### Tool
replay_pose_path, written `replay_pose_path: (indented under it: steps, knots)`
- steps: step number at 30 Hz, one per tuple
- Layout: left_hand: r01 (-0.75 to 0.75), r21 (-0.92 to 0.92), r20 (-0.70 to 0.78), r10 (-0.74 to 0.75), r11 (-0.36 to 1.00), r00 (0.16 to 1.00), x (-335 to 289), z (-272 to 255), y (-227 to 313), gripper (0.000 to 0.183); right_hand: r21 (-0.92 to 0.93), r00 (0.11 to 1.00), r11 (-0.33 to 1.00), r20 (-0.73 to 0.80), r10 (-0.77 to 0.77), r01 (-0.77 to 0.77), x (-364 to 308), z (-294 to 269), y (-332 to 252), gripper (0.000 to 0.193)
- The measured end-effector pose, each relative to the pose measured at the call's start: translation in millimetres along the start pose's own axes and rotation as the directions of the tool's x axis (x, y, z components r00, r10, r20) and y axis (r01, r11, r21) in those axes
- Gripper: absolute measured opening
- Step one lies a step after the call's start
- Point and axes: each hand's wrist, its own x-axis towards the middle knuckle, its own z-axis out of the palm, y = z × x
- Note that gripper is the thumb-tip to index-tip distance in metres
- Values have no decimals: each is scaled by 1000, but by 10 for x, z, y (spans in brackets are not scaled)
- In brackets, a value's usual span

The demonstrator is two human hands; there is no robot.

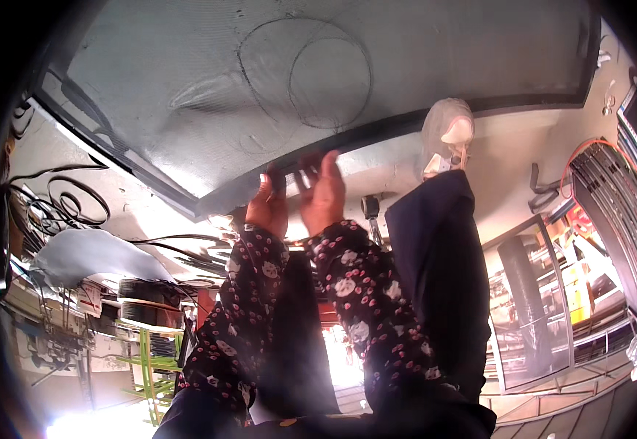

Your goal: The person uses metal shears to cut a strip of metal from the frame of a window screen and then presses the edges of the screen mesh into the frame channel.

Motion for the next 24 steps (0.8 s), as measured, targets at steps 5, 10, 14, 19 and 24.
replay_pose_path:
  steps: [5, 10, 14, 19, 24]
  knots:
    - [-129, -165, 19, 133, 978, 991, 25, 142, -369, 53, 63, 1000, 998, -3, -4, 4, 141, 17, -411, 43]
    - [107, 116, 302, -137, 988, 943, 258, 307, -675, 43, -39, 992, 998, 114, 52, -48, 295, -202, -509, 40]
    - [22, 102, 92, -31, 995, 995, 167, 450, -747, 35, 142, 995, 987, 69, 69, -79, 290, -73, -713, 38]
    - [-96, 55, 84, 91, 994, 992, 233, 399, -753, 36, 200, 983, 973, 166, 85, -117, 422, -72, -789, 28]
    - [-59, 240, 403, -44, 969, 914, 347, 475, -806, 47, 219, 977, 965, 188, 101, -142, 454, -105, -717, 26]
